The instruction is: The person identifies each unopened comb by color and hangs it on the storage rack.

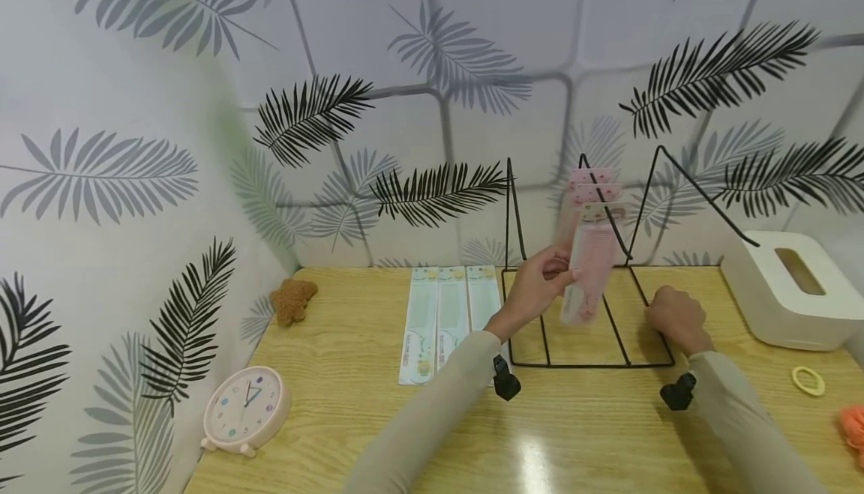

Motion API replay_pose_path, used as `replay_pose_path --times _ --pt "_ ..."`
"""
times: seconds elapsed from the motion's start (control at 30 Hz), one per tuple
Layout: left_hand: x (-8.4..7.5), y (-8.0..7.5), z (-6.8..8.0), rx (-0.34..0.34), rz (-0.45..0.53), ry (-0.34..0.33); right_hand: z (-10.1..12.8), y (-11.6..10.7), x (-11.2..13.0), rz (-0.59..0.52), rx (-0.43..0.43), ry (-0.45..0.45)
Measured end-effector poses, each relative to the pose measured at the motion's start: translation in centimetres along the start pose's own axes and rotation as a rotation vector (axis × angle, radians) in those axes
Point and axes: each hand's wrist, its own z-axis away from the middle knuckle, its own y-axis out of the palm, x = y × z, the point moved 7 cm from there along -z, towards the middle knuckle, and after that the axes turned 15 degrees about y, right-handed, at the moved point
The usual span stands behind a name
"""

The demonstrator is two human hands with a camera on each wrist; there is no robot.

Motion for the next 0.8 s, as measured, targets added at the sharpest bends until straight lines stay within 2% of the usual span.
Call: replay_pose_path --times 0.3,0.5,0.63,0.73,0.8 --pt "0.4 -0.1 0.4 -0.007 -0.053 0.012 0.5 0.1 0.2 0.003 0.022 -0.006" --pt "0.9 -0.1 2.0 -0.061 -0.096 -0.062 0.5 0.2 0.0 0.008 0.034 0.004" --pt "0.1 -0.6 3.1 -0.098 -0.191 -0.085 0.3 0.2 -0.1 0.004 0.029 0.003" --pt "-0.7 -1.0 3.8 -0.088 -0.225 -0.091 0.1 0.3 -0.1 -0.005 0.019 -0.007" --pt "-0.9 -1.2 4.2 -0.068 -0.210 -0.107 0.0 0.3 -0.1 -0.014 0.014 -0.015"
